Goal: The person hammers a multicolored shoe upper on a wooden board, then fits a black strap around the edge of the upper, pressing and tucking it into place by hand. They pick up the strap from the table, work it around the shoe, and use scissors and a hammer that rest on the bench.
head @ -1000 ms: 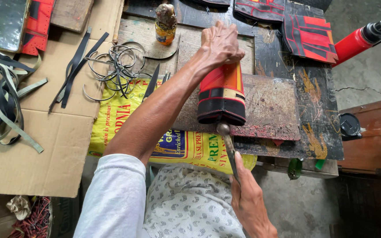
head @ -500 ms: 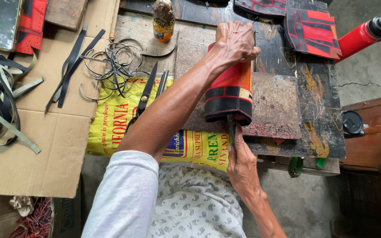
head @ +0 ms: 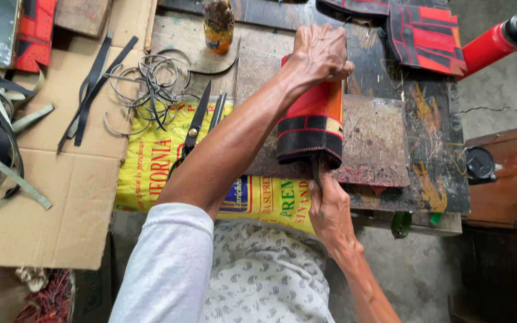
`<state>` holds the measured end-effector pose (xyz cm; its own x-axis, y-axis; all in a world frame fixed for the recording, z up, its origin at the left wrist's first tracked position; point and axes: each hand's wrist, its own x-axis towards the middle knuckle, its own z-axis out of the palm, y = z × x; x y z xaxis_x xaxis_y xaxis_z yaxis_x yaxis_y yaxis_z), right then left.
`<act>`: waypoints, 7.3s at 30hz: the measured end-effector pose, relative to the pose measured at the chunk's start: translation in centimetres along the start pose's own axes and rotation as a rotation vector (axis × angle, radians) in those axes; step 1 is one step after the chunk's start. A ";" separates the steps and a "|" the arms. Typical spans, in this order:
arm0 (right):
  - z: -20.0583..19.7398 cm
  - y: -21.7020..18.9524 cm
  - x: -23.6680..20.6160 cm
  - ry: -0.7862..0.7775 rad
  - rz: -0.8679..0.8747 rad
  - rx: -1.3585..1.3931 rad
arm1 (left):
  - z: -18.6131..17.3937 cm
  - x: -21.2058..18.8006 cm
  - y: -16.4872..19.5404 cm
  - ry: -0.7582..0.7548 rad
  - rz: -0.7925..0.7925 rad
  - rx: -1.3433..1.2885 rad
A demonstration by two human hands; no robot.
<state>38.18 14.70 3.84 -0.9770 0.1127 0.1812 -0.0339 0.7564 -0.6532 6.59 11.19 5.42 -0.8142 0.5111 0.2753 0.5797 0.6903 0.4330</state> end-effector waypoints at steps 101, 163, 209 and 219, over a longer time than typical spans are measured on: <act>-11.3 2.7 -11.8 -0.353 0.210 0.139 | -8.8 -3.7 -5.3 -0.315 -0.007 -0.101; -13.7 -11.6 9.2 -0.006 0.152 0.115 | -11.6 -10.9 -16.5 -0.142 -0.601 -1.649; -6.2 -11.9 12.5 -0.231 -0.278 0.172 | -16.9 -22.6 -2.6 -0.041 -0.419 -1.843; -4.9 -12.8 12.6 -0.281 -0.073 0.360 | -18.2 -23.1 -3.2 -0.101 -0.461 -1.803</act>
<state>27.30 9.62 18.10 -0.9869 -0.1490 0.0622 -0.1270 0.4785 -0.8689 22.96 -12.19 13.34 -0.8337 0.5367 -0.1301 -0.4415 -0.5064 0.7407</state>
